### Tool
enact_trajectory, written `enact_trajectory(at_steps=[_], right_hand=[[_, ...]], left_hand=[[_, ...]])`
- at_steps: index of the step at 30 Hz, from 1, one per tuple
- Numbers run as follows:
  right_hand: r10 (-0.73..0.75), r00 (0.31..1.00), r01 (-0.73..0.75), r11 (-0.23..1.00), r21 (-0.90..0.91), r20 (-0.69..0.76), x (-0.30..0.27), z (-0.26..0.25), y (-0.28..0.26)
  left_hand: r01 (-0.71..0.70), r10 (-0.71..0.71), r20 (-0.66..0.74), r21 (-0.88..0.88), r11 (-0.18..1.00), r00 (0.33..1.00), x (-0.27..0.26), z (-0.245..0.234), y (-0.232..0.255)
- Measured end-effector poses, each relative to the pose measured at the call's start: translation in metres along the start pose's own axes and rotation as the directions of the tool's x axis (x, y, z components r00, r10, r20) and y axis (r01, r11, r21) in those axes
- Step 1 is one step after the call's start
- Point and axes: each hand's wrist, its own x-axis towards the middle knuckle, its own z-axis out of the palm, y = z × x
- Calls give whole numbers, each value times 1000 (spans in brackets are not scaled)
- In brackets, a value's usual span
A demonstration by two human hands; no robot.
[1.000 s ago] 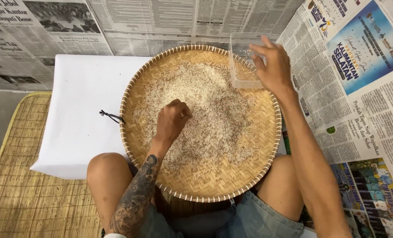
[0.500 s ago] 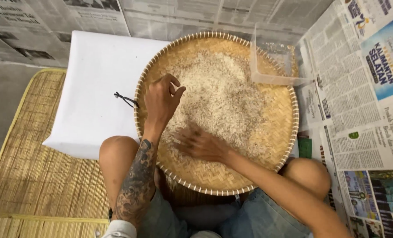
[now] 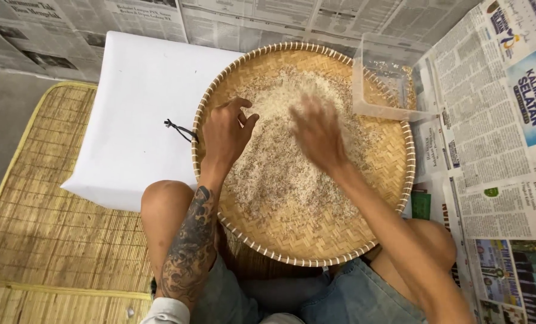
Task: The person sits cross-legged with a large woven bamboo tray of rice on their lap and picks small dark debris out of the grains by hand. They periodically rake and turn the rice across the tray and drop the picked-out debris into a small plastic container beside the tray.
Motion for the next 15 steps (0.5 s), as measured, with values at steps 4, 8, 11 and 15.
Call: enact_trajectory(at_steps=[4,8,11,15], right_hand=[[-426,841,365,902,-232,-333,-15,-28,-63],[-537,775,581,813,41,-334,-31,-31,-108],[-469,866,499,831,247,-172,-20,12,-89],[-88,976,-3,911,413,200,36,-65,-53]], left_hand=[[-9,9,1,-8,1000,1000,3,1,1],[-37,36,-9,-20,999,999,1,-6,0],[-54,53,-5,-25,998,999,0,1,-9],[-71,71,-31,-9,997,997,-5,2,-8]])
